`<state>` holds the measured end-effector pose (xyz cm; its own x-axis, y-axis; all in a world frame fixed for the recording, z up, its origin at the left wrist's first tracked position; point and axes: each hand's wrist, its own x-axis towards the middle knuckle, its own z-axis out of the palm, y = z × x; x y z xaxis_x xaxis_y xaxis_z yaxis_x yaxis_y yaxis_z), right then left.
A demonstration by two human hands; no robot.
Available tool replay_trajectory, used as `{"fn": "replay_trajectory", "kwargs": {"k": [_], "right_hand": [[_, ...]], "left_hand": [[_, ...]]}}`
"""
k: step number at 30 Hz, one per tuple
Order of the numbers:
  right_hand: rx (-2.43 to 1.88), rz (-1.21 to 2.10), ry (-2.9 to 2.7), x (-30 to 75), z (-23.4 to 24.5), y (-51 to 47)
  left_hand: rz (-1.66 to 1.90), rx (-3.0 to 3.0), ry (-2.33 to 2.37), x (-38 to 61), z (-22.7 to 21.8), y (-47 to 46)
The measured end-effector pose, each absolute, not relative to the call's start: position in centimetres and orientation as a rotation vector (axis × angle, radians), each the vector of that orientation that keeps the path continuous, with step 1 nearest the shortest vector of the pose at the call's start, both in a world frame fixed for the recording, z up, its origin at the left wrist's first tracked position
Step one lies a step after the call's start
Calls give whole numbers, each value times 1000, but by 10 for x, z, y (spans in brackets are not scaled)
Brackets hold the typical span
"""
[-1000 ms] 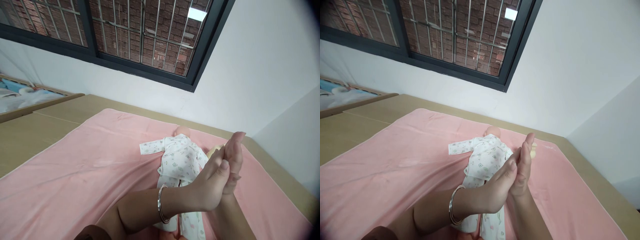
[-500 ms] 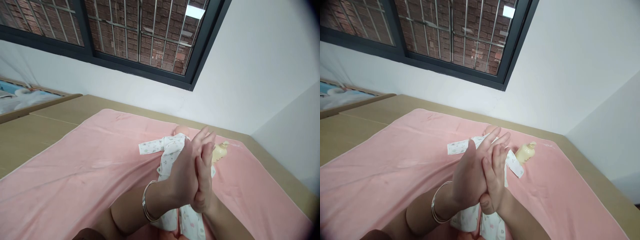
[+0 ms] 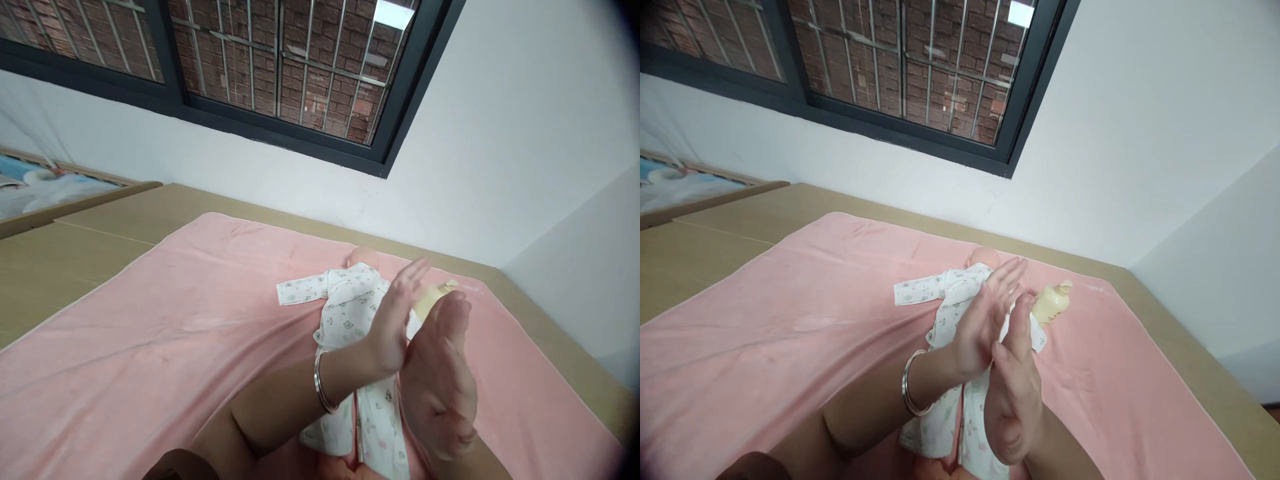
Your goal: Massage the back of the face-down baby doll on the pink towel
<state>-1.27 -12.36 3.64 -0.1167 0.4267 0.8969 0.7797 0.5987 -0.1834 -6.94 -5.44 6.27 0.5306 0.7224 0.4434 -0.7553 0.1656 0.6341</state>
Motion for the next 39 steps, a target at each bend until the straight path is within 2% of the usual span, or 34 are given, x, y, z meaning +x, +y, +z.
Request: {"fn": "replay_trajectory", "kwargs": {"k": [5, 12, 17, 22, 26, 31, 34, 39], "right_hand": [[-973, -434, -1557, 9, 36, -87], [-1609, -73, -1233, 61, -7, -3], [-1729, -136, -1529, 71, -38, 18], [-1592, -27, -1807, 77, -53, 28], [-1817, 2, -1712, 74, -54, 29], [-2010, -157, -1529, 56, -54, 21], [-1911, -184, -1576, 56, -57, 19], [-1661, 19, -1652, 79, -63, 26]], "left_hand": [[1065, 1075, 430, -46, 33, 22], [1148, 1231, 829, -37, -5, 85], [1213, 1612, 998, -33, -34, 93], [1228, 1915, 1051, -31, -58, 96], [1242, 1932, 1090, -33, -60, 94], [1150, 1950, 1100, -39, -60, 101], [1138, 1965, 1069, -40, -64, 105], [1169, 2034, 1071, -39, -68, 103]]}}
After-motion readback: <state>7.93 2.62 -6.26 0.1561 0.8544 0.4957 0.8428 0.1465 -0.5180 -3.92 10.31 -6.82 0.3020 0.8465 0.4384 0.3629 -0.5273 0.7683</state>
